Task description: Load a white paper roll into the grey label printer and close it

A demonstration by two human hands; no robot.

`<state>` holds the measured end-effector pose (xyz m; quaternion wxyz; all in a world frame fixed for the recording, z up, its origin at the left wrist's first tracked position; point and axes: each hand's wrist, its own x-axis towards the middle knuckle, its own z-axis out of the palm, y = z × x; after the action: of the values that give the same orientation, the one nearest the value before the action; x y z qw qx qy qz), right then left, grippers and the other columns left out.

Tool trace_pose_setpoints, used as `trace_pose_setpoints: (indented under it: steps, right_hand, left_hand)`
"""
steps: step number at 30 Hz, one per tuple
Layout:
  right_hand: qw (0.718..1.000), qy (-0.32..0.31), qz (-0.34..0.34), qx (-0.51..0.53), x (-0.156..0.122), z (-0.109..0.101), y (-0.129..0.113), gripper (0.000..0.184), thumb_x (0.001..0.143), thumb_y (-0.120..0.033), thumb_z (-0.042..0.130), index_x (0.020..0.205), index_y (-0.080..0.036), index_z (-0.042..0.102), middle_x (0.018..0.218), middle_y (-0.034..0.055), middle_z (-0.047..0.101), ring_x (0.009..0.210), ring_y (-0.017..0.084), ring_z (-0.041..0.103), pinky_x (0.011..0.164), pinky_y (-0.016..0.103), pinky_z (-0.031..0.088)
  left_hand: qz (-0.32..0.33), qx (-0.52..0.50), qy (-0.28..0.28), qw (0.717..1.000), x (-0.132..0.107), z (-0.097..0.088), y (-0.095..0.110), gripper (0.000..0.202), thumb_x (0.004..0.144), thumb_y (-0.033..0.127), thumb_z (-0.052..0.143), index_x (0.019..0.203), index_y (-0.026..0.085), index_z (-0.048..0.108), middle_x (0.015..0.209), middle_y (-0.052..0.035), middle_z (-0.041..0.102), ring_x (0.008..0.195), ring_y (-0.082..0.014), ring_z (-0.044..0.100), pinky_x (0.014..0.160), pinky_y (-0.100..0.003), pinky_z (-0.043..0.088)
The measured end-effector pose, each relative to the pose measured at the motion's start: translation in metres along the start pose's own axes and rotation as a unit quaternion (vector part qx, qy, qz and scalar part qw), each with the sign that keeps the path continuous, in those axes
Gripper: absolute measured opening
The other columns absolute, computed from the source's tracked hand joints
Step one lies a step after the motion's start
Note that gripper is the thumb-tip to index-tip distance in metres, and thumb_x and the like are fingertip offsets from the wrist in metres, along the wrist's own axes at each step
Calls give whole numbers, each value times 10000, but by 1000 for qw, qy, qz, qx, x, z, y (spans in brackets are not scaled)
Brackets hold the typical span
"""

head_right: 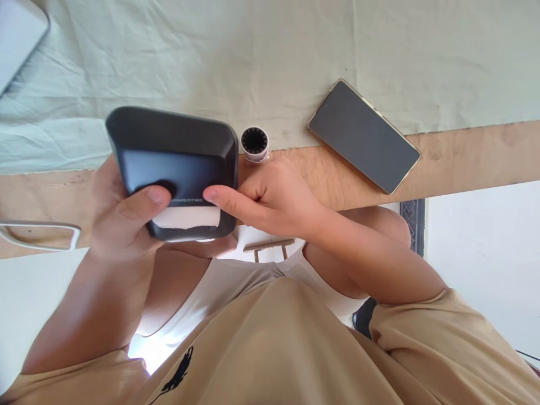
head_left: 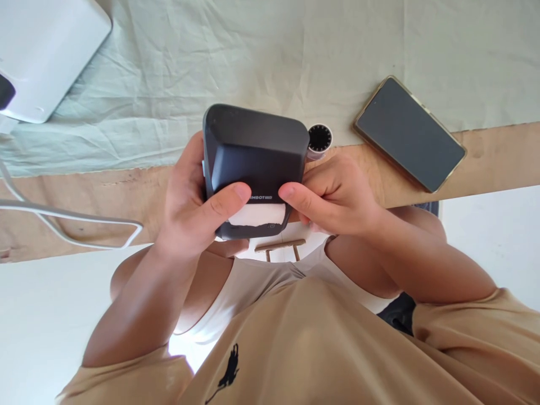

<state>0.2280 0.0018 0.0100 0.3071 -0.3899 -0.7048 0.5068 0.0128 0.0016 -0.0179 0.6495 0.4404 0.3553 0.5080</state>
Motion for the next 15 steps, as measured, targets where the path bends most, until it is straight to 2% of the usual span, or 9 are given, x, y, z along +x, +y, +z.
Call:
trace_pose_setpoints:
  steps: [4, 6, 9, 12, 14, 15]
  right_hand:
    - [1000, -23, -17, -1, -4, -2, 1, 806, 1091, -602, 469, 454, -109, 427, 428, -9, 351, 447, -6, 297, 458, 219, 190]
    - [1000, -3, -10, -7, -6, -2, 2, 790, 1094, -579, 467, 457, -113, 445, 438, -4, 388, 454, -3, 311, 464, 229, 187]
    - [1000, 25, -2, -19, -6, 0, 2, 762, 1075, -574, 517, 467, -117, 481, 465, 0, 467, 459, 0, 364, 470, 238, 195]
    - [998, 35, -19, -41, -7, 3, -4, 736, 1065, -586, 527, 494, -122, 518, 471, -6, 487, 450, -2, 380, 483, 215, 234]
    - [994, 62, -44, -72, -19, 2, -12, 707, 1076, -570, 506, 528, -125, 542, 485, -8, 488, 461, 0, 378, 517, 211, 256]
    - [990, 96, -52, -90, -30, 1, -16, 684, 1075, -564, 508, 547, -130, 546, 502, -5, 493, 482, 11, 393, 537, 217, 268]
  left_hand:
    - [31, -8, -19, 999, 7, 1, -3, 383, 780, 372, 863, 1099, 200, 739, 677, 14, 627, 404, -110, 560, 266, -199, 340]
    - [25, -19, -30, 999, 12, 1, -4, 414, 764, 376, 883, 1094, 177, 731, 698, 5, 636, 431, -107, 574, 298, -201, 359]
    - [2, -32, -18, 999, 18, 1, -5, 438, 732, 367, 915, 1053, 134, 729, 761, -26, 661, 569, -120, 627, 421, -239, 472]
    - [13, -30, -33, 999, 24, 3, -5, 509, 674, 439, 952, 1004, 129, 719, 791, -42, 688, 649, -160, 670, 494, -293, 544]
    - [14, -33, -41, 998, 25, 6, -5, 569, 644, 458, 970, 1009, 112, 703, 802, -43, 693, 661, -164, 673, 508, -298, 552]
    - [18, -44, -39, 998, 25, 8, -5, 574, 650, 448, 964, 1015, 98, 693, 807, -41, 689, 667, -156, 668, 512, -287, 544]
